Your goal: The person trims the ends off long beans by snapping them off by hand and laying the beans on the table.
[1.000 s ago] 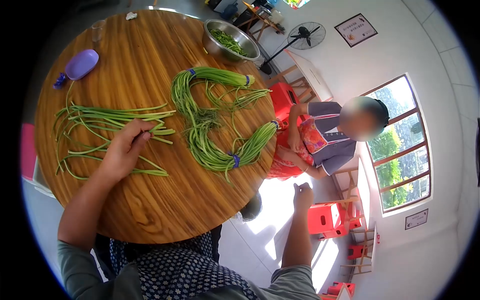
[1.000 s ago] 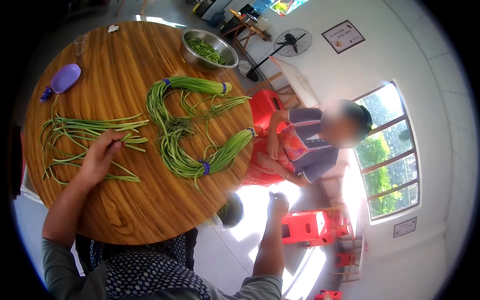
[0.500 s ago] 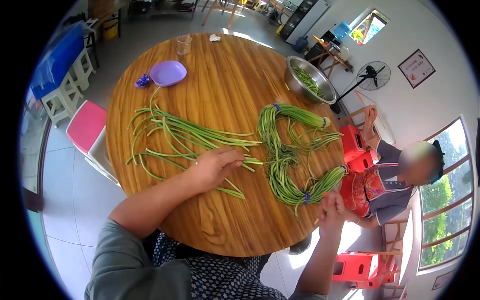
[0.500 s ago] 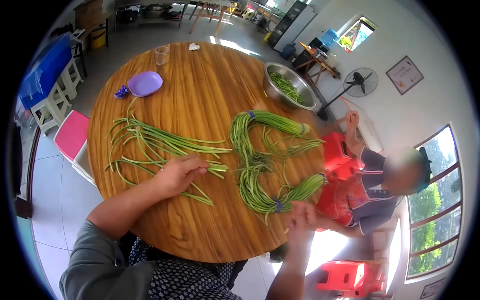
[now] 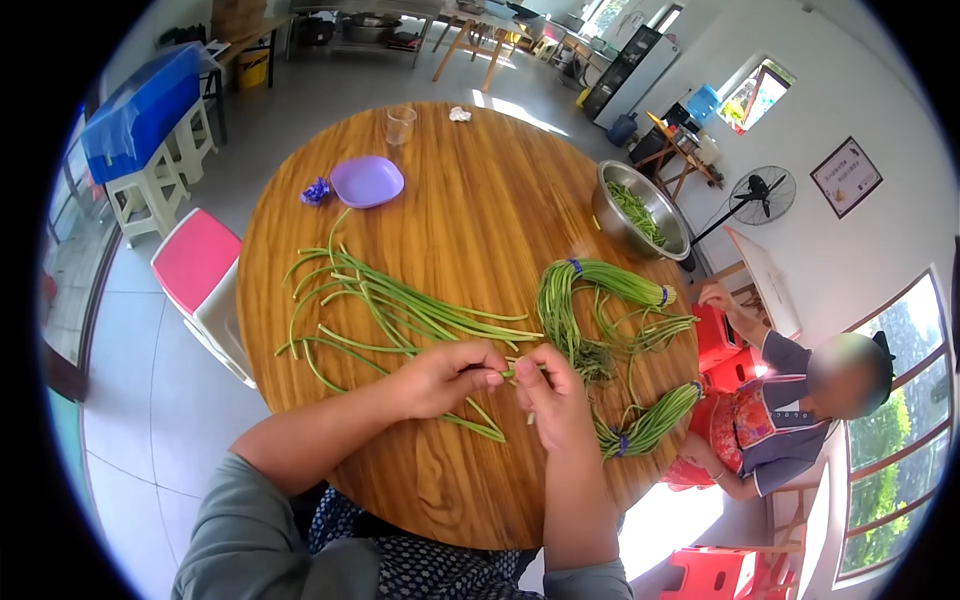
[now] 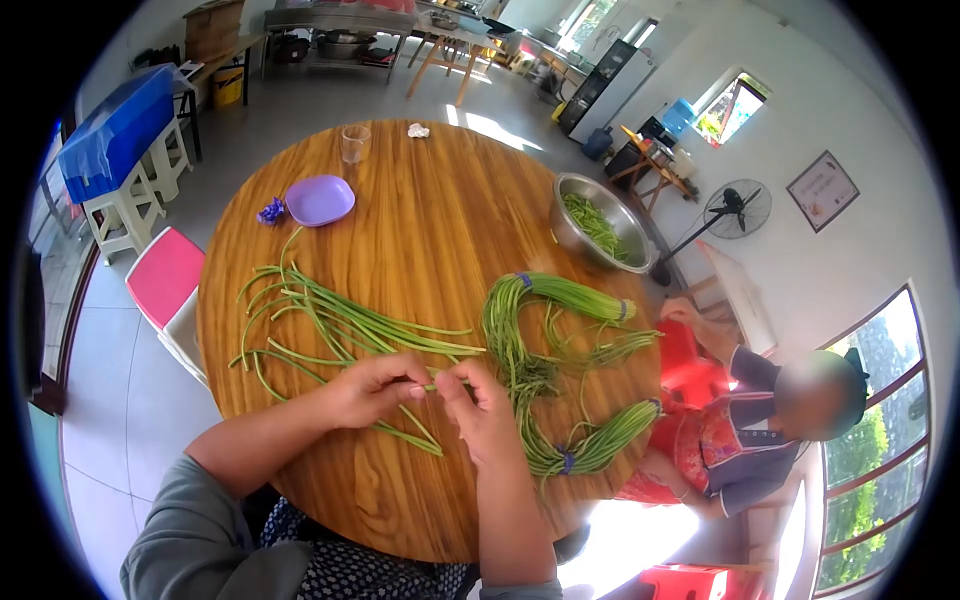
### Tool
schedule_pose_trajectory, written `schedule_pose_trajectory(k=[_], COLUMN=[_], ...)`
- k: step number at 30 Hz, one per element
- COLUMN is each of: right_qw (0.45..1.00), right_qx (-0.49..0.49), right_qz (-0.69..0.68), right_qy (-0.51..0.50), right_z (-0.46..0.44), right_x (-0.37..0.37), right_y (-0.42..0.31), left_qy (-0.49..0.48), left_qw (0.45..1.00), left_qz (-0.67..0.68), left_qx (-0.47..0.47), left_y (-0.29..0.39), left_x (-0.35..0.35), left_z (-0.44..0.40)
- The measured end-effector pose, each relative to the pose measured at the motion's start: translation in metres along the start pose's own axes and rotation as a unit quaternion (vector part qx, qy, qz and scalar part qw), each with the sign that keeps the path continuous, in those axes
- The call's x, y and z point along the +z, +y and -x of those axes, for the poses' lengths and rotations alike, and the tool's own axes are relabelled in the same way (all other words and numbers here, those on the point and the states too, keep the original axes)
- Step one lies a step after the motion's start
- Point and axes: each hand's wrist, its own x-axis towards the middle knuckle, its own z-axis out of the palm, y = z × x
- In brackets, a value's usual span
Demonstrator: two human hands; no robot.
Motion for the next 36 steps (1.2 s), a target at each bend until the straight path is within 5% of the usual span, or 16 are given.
schedule_pose_trajectory(k=[1,3,8,10,11,14,15,16,17,22,24,25,26,28,31,36], right_qw=[1.0,0.947,0.953,0.965,0.981,0.998,0.964,0.854,0.825,0.854,0.929,0.97,0.97,0.996,0.996,0.987], right_qx=[0.003,0.065,0.067,0.074,0.058,0.048,-0.131,-0.298,-0.278,-0.265,-0.232,-0.115,-0.114,0.064,0.08,0.014], right_qz=[-0.002,-0.292,-0.279,-0.247,-0.183,0.0,0.208,0.399,0.465,0.407,0.259,0.202,0.201,-0.062,-0.041,0.162], right_qy=[0.003,-0.117,-0.096,-0.048,-0.014,0.034,0.098,0.153,0.161,0.187,0.131,0.07,0.074,0.018,-0.011,-0.004], right_z=[0.002,-0.002,-0.003,-0.004,-0.005,-0.007,-0.008,-0.008,-0.001,-0.01,-0.01,-0.007,-0.004,0.0,-0.002,-0.006], right_x=[0.0,0.005,-0.001,-0.005,-0.009,-0.015,-0.008,0.002,0.02,0.019,0.006,-0.004,-0.012,-0.018,-0.025,-0.028], right_y=[0.01,0.032,0.039,0.038,0.034,0.036,0.038,0.041,0.037,0.046,0.046,0.042,0.038,0.022,0.022,0.035], left_qy=[-0.015,-0.028,-0.052,-0.034,-0.012,-0.001,-0.002,0.053,0.106,0.151,0.142,0.139,0.124,0.104,0.045,0.028], left_qw=[0.999,0.995,0.984,0.998,0.993,0.981,0.981,0.976,0.968,0.97,0.978,0.979,0.975,0.969,0.962,0.971], left_qz=[-0.012,-0.03,0.166,0.032,-0.1,-0.187,-0.187,-0.204,-0.224,-0.156,-0.141,-0.14,-0.182,-0.219,-0.237,-0.237], left_qx=[0.043,0.089,-0.022,-0.039,-0.056,-0.041,-0.046,-0.045,-0.044,-0.11,-0.059,-0.059,-0.002,0.053,0.127,0.036], left_y=[-0.002,0.0,0.0,0.009,0.013,0.014,0.009,0.001,-0.004,0.001,0.008,0.007,0.004,-0.001,-0.007,0.004], left_x=[-0.002,-0.005,0.001,0.0,0.0,0.005,0.008,0.011,0.012,0.014,0.015,0.014,0.011,0.006,0.005,0.011], left_z=[0.001,-0.003,-0.002,-0.004,-0.004,-0.002,-0.003,-0.004,-0.003,-0.008,-0.007,-0.008,-0.007,-0.007,-0.008,-0.005])
